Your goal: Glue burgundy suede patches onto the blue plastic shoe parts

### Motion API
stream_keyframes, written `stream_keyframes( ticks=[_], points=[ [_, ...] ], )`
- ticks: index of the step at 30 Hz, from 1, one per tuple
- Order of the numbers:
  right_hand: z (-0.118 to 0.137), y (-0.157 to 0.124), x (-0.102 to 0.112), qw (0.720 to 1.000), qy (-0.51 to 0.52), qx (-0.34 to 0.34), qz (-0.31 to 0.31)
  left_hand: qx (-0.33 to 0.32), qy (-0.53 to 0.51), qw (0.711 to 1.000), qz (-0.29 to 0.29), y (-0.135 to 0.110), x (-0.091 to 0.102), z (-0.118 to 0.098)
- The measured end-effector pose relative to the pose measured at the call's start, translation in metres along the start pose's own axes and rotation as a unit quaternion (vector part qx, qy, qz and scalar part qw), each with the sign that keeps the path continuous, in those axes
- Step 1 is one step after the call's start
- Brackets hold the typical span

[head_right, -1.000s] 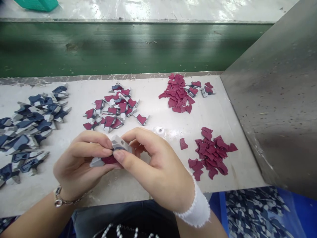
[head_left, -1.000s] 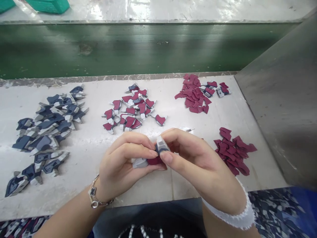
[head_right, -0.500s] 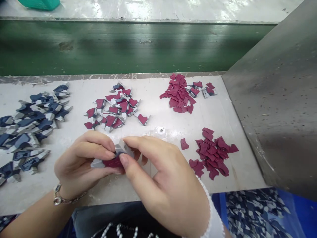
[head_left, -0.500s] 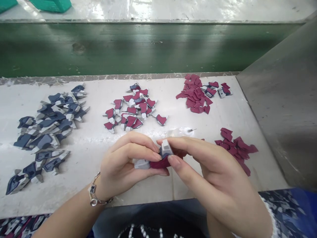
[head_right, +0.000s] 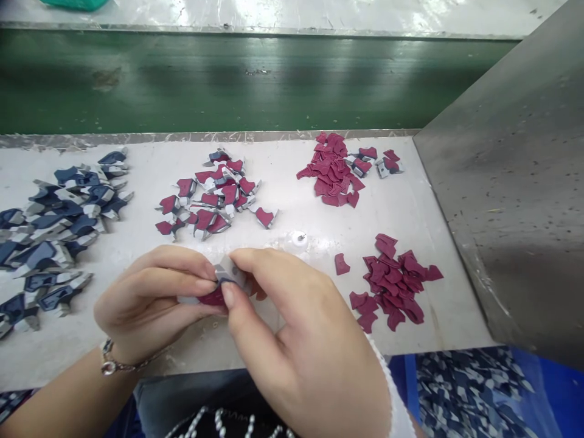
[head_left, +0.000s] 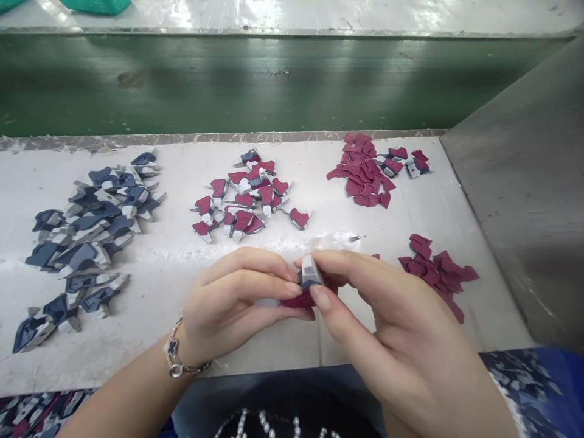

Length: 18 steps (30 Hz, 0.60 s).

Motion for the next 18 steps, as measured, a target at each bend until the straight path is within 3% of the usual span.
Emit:
stream_keyframes(
  ticks=[8, 15, 18],
  points=[
    [0.005, 0.002, -0.003, 0.998, -0.040, 0.038, -0.003, -0.003, -0.017, 1.000, -0.025, -0.004, 0.002, 0.003],
    [-0.002, -0.009, 0.000, 0.994, -0.093, 0.059, 0.010, 0.134, -0.152, 0.979, -0.012, -0.013, -0.007, 0.012],
    [-0.001, -0.012, 0.002, 0.991, -0.117, 0.068, 0.003, 0.153, -0.164, 0.974, -0.003, -0.014, -0.007, 0.013]
  ],
)
Point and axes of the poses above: each hand's wrist, its own y-axis towards the middle knuckle, its own x-axis out of the back of the hand, z = x × y, the point moved 4 cm from there along y, towards the middle knuckle, and after that the axes turned 15 degrees about -x, right-handed, at the moved point
